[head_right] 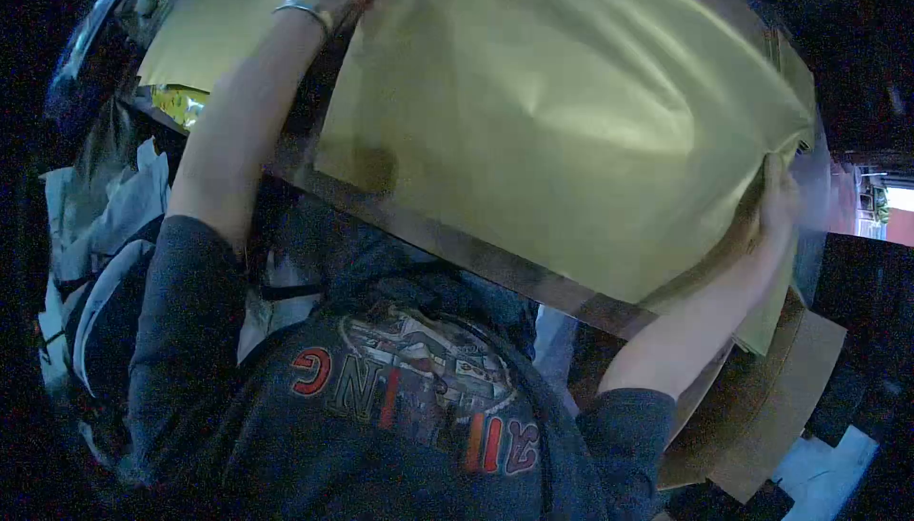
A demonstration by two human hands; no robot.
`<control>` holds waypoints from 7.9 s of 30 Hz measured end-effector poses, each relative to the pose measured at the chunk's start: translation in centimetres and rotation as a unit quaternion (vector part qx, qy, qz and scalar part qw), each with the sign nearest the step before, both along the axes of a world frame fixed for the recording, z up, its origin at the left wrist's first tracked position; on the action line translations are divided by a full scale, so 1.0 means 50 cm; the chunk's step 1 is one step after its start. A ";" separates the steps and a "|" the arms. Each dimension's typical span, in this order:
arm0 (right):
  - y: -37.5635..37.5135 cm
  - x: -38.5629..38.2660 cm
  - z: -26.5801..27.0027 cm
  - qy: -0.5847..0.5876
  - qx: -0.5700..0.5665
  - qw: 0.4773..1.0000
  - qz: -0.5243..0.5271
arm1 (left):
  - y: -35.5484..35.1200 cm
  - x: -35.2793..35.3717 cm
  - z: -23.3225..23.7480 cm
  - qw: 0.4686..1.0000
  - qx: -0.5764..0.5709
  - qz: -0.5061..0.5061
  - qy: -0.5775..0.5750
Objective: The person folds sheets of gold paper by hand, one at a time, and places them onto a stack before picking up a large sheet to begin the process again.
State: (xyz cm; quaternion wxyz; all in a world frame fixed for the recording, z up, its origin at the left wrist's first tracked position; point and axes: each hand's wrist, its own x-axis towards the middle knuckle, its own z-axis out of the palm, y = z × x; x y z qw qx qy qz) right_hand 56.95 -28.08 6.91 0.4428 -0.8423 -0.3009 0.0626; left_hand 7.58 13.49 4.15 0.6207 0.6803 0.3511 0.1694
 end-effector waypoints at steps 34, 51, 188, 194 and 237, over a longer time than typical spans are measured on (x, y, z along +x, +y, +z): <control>0.137 -0.624 -0.171 -0.245 -0.006 0.922 0.301 | 0.062 0.121 -0.154 0.970 0.162 0.036 0.176; 0.036 -0.526 -0.146 -0.237 -0.079 0.929 0.274 | -0.507 0.158 -0.005 0.800 0.446 -0.400 0.030; 0.079 -0.481 -0.164 -0.185 -0.363 0.900 0.156 | -0.434 0.003 -0.095 0.845 0.477 -0.184 0.157; 0.348 -0.516 -0.171 -0.233 -0.268 0.867 0.350 | -0.438 -0.001 -0.098 0.830 0.513 -0.181 0.126; 0.721 -0.579 -0.195 -0.248 -0.219 0.878 0.345 | -0.424 0.009 -0.078 0.850 0.472 -0.190 0.140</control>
